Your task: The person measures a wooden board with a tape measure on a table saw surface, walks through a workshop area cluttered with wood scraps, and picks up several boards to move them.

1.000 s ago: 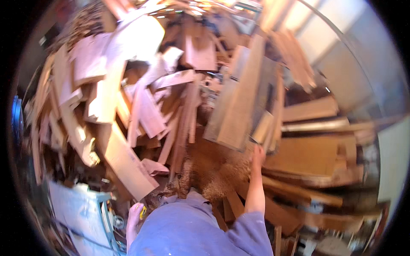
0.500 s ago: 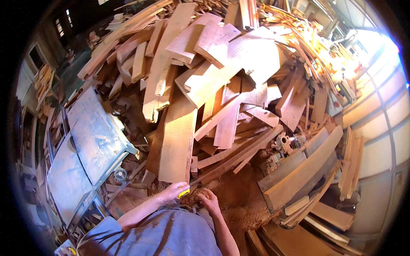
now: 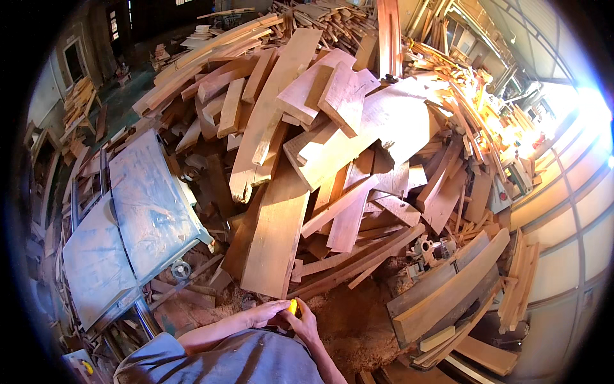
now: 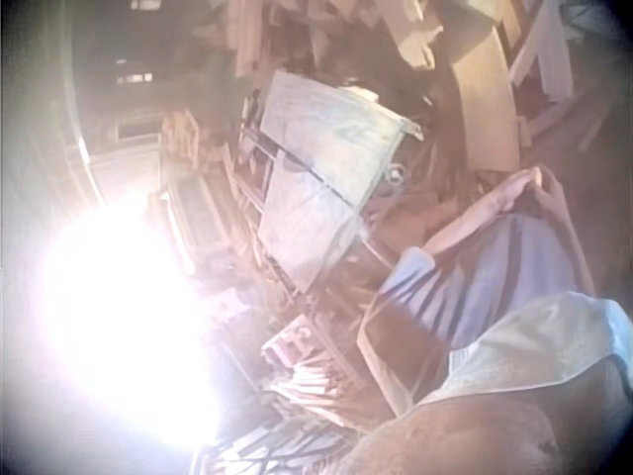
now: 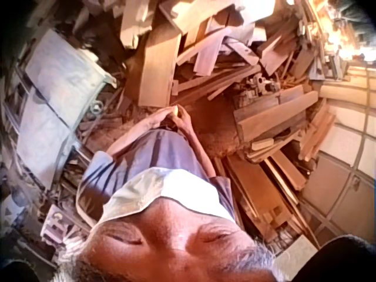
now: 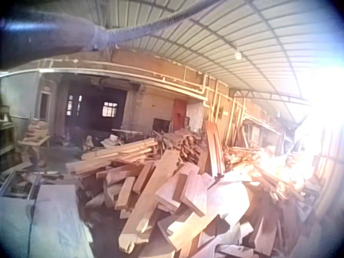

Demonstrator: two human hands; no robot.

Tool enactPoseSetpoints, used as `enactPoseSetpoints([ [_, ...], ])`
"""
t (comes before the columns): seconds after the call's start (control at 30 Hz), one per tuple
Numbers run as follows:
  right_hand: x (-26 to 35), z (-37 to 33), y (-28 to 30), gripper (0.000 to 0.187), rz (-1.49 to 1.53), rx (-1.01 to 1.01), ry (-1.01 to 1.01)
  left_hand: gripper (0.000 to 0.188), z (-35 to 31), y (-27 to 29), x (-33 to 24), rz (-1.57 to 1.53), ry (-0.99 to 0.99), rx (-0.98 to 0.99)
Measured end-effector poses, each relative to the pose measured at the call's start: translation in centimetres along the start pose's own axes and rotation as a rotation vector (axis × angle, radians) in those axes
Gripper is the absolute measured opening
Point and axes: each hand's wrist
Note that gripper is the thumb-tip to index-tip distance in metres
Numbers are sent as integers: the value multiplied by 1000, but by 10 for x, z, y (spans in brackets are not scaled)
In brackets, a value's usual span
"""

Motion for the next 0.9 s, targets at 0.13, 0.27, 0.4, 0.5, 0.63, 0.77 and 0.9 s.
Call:
enactPoseSetpoints([
  [0.13,7,0,5,61,79,3,-8,34,5,11,0,49,31,8],
  [0.27,1,1,1,58,134,36,-2,33,11,16,6,134,-22,-43],
  [0.4,-11,-2,1,57,232,33,-34,33,13,13,8,219,-63,-51],
  [0.5,-20,-3,2,57,248,69,-52,30,30,30,24,261,-112,-2],
  [0.63,-3,-8,6,58,178,161,-94,26,22,29,28,302,-212,-28],
  [0.77,-16,-5,7,59,200,199,-74,24,9,13,15,313,-187,-41],
  [0.9,-7,-4,11,58,246,271,-103,23,16,20,22,282,-203,-82],
])
Point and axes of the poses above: each hand's wrist, its own z-axis towards the middle knuckle, its own y-axis out of the back of the hand, x = y × z, and after that the axes turned 3 degrees about -z, right-handed
